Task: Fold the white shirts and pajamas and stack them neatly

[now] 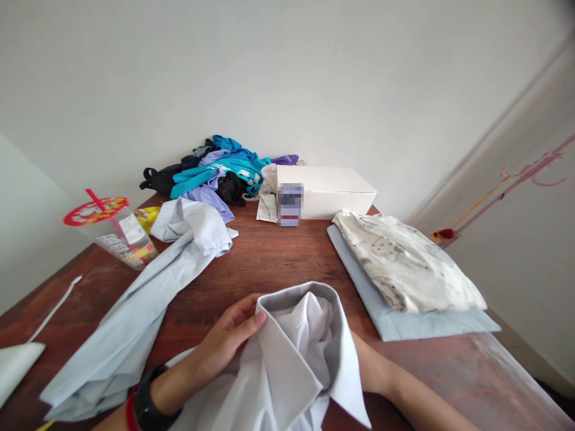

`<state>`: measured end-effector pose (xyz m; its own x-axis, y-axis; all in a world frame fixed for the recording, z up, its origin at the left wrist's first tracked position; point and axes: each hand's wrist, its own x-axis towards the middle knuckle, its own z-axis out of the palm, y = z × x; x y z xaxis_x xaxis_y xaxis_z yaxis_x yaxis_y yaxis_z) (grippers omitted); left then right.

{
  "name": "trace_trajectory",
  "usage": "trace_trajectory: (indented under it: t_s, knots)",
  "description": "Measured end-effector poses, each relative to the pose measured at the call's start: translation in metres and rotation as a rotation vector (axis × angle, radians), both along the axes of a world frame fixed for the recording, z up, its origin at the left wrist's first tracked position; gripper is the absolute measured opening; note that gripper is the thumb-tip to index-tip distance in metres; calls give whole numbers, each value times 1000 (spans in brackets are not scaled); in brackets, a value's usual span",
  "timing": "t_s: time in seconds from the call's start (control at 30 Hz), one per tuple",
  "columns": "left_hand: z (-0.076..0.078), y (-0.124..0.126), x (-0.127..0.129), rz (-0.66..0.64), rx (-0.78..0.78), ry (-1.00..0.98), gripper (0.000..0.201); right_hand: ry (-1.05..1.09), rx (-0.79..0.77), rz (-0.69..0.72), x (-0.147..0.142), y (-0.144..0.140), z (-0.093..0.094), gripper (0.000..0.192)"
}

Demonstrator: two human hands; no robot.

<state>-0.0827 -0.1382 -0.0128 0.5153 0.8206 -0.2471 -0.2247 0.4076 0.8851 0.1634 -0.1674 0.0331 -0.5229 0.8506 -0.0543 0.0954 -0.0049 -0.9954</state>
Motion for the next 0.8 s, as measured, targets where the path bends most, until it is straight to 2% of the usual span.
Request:
trace_trajectory:
  t_s: [0.2, 0.43, 0.7, 0.8]
  knots:
    - [0, 0, 0, -2, 5, -10, 36, -16, -11, -18, 2, 0, -6, 51]
    - [2, 1, 0, -5, 0, 9, 38, -4, 0, -9, 0, 1, -2, 51]
    - [-2, 1, 0, -10, 5, -13, 40, -24, 23, 0, 5, -2, -18, 50]
    - [-2, 1, 0, -17, 16, -16, 39, -29, 33, -6, 6, -2, -19, 48]
